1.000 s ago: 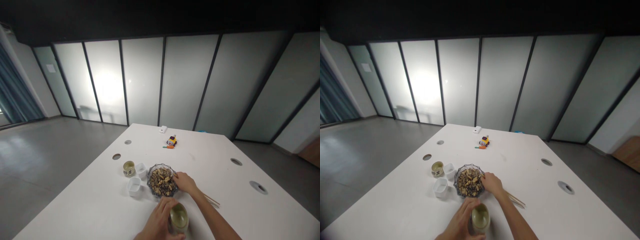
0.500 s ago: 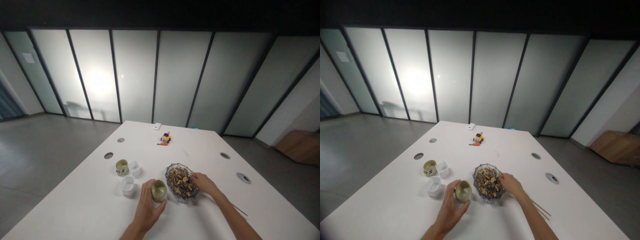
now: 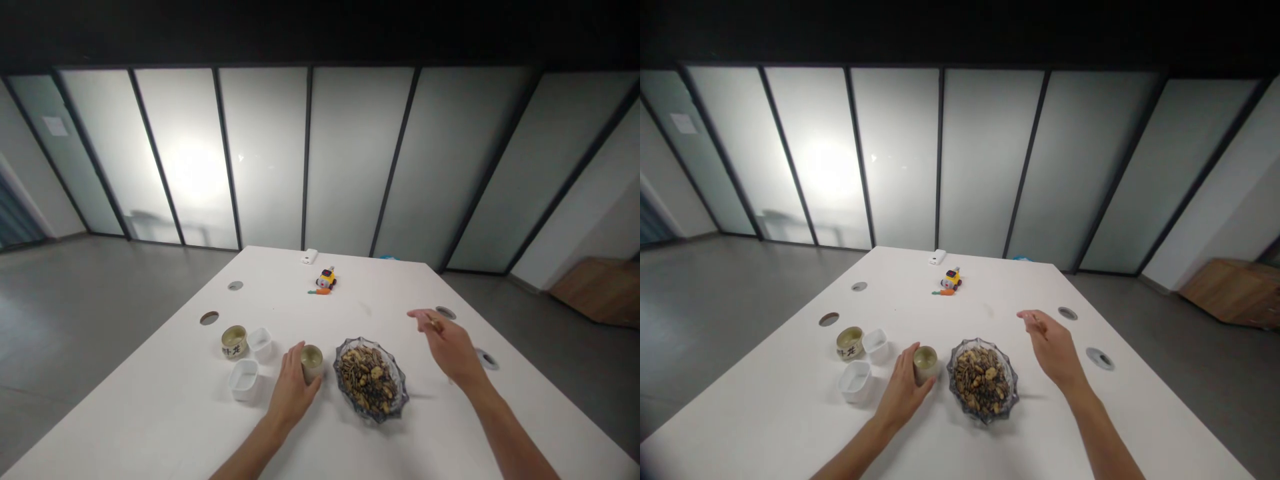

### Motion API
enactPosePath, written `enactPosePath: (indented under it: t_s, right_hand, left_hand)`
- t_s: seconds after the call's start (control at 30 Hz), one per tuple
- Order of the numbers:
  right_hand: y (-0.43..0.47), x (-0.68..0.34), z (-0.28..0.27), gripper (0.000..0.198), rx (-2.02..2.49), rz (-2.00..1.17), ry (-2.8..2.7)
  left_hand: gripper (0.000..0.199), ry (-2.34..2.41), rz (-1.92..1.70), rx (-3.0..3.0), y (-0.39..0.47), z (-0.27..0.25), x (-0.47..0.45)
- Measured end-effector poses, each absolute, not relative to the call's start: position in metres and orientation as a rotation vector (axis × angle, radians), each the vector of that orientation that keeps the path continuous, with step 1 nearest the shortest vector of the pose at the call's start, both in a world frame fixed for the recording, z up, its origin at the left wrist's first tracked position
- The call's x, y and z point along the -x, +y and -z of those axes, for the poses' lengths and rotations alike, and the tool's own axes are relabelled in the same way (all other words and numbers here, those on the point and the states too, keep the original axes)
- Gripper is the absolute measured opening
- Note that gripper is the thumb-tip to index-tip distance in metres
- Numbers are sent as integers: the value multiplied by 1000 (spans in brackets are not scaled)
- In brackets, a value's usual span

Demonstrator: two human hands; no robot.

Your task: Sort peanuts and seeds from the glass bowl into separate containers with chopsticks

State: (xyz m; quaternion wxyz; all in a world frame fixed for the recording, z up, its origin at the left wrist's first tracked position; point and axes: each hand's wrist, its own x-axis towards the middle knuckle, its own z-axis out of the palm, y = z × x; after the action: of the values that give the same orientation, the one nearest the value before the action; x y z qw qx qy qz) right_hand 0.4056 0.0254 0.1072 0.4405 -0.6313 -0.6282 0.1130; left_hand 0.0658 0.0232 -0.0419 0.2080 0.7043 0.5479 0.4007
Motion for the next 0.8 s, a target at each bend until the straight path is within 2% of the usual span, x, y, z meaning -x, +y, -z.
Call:
enactPosePath:
  t_s: [0.1,0.17,0.3,0.4,0.5,0.6,0.63,0.7,0.73,0.8]
  right_hand:
    - [12,-376,-128,46,1115,-558,-1245]
    - [9,-354,-123,47,981,-678,-1136]
    - [16,-334,-80,64,1123,-776,-1106]
    - [16,-343,-42,72,1328,-657,-1091]
    - [3,-360,-12,73,1452,-565,-1134]
    - [-17,-374,8,73,1480,-476,-1013]
    - [-22,-376,13,71,1476,-483,-943]
    - [-28,-376,19,69,1435,-519,-794]
    - [-29,-375,20,68,1403,-542,-722]
    - [-28,-371,21,68,1347,-581,-604]
  left_hand:
    - [67,1520,-1163,-1964,31,46,-67]
    - [67,1511,-1182,-1986,33,50,-66]
    - [69,1483,-1202,-2103,31,56,-63]
    - [73,1453,-1250,-2221,25,55,-60]
    - [68,1463,-1322,-2306,19,48,-58]
    - [54,1458,-1430,-2346,13,37,-57]
    - [44,1434,-1482,-2354,10,33,-58]
    - [11,1367,-1565,-2379,3,29,-60]
    - [8,1323,-1557,-2414,0,29,-62]
    - [32,1229,-1434,-2515,-7,33,-68]
